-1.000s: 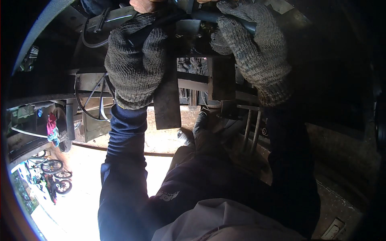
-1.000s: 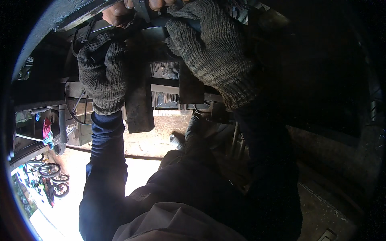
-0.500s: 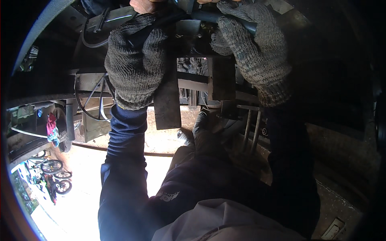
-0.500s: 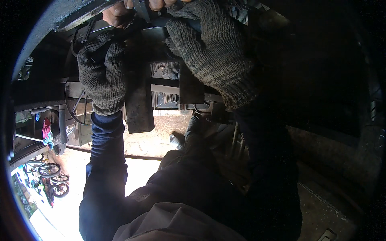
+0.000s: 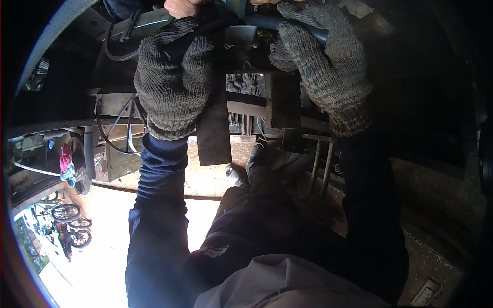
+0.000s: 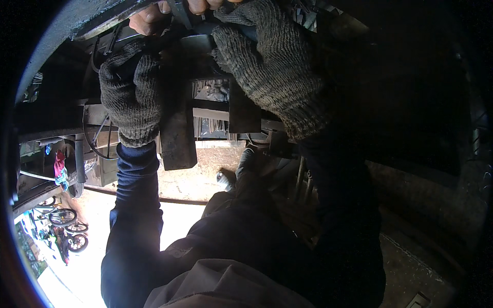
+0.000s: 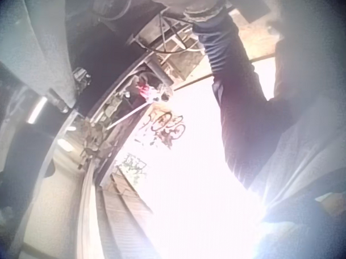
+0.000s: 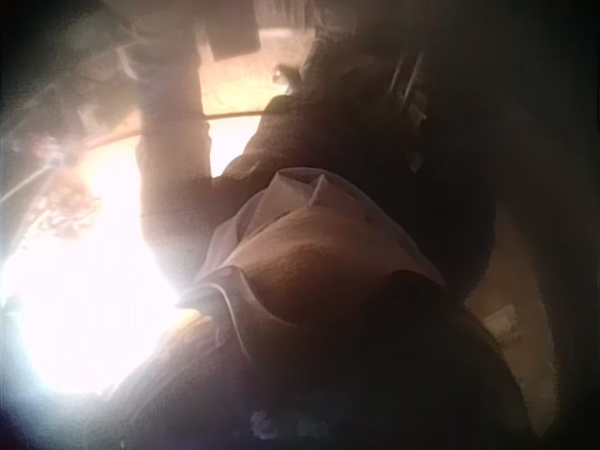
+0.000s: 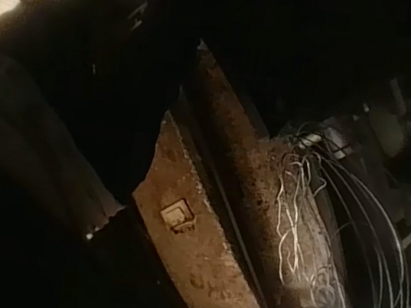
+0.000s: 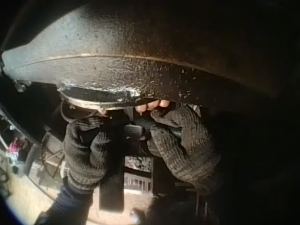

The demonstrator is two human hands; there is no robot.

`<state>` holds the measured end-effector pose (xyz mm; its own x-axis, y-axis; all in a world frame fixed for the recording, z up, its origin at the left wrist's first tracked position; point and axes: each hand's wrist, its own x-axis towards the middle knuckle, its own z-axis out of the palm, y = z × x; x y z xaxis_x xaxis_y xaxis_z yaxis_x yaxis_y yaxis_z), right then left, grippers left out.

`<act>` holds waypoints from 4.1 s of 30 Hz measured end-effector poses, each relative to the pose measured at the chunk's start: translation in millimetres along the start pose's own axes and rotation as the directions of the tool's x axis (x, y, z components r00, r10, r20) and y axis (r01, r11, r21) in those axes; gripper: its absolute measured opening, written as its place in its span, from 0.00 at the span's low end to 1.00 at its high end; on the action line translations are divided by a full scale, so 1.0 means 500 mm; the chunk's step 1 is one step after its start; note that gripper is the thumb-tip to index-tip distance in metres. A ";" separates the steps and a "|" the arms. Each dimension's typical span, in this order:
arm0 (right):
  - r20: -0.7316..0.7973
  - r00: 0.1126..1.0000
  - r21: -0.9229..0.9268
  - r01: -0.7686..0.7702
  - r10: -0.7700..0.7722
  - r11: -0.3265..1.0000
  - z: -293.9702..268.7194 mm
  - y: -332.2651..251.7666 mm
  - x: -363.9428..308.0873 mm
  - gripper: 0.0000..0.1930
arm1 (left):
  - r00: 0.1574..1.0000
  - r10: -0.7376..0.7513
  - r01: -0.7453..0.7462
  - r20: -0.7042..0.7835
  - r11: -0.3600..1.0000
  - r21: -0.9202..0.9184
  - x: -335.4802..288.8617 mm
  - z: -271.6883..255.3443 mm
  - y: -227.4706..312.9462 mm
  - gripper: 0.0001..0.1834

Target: The person bends a metal pipe using a large industrial machine, positioning the pipe and then activating the machine to press the bend into it.

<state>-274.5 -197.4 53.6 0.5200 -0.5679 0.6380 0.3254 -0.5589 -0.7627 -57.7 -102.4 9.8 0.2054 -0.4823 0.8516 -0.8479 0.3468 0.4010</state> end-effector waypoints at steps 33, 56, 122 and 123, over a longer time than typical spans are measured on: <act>-0.041 0.975 0.133 -0.210 0.217 0.969 0.002 -0.018 -0.015 0.16 | 1.000 -0.022 0.022 0.023 1.000 -0.012 0.013 -0.004 0.019 0.19; -0.136 0.904 0.049 -0.403 0.406 0.914 0.006 -0.045 -0.012 0.15 | 0.996 -0.074 0.067 0.055 0.992 0.107 0.017 -0.013 0.030 0.16; -0.091 0.996 -0.747 -0.055 -0.021 0.663 -0.022 0.001 -0.001 0.24 | 0.990 -0.059 0.054 0.126 0.997 0.046 0.063 -0.009 0.052 0.25; -0.093 0.996 -0.725 -0.073 0.007 0.685 -0.022 -0.001 -0.001 0.24 | 0.990 -0.053 0.047 0.132 0.998 0.048 0.063 -0.010 0.052 0.25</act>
<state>-283.4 -203.5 54.7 0.4467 -0.6258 0.6394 -0.3872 -0.7795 -0.4924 -70.7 -104.5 48.6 0.1837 -0.6015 0.7775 -0.8597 0.2852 0.4238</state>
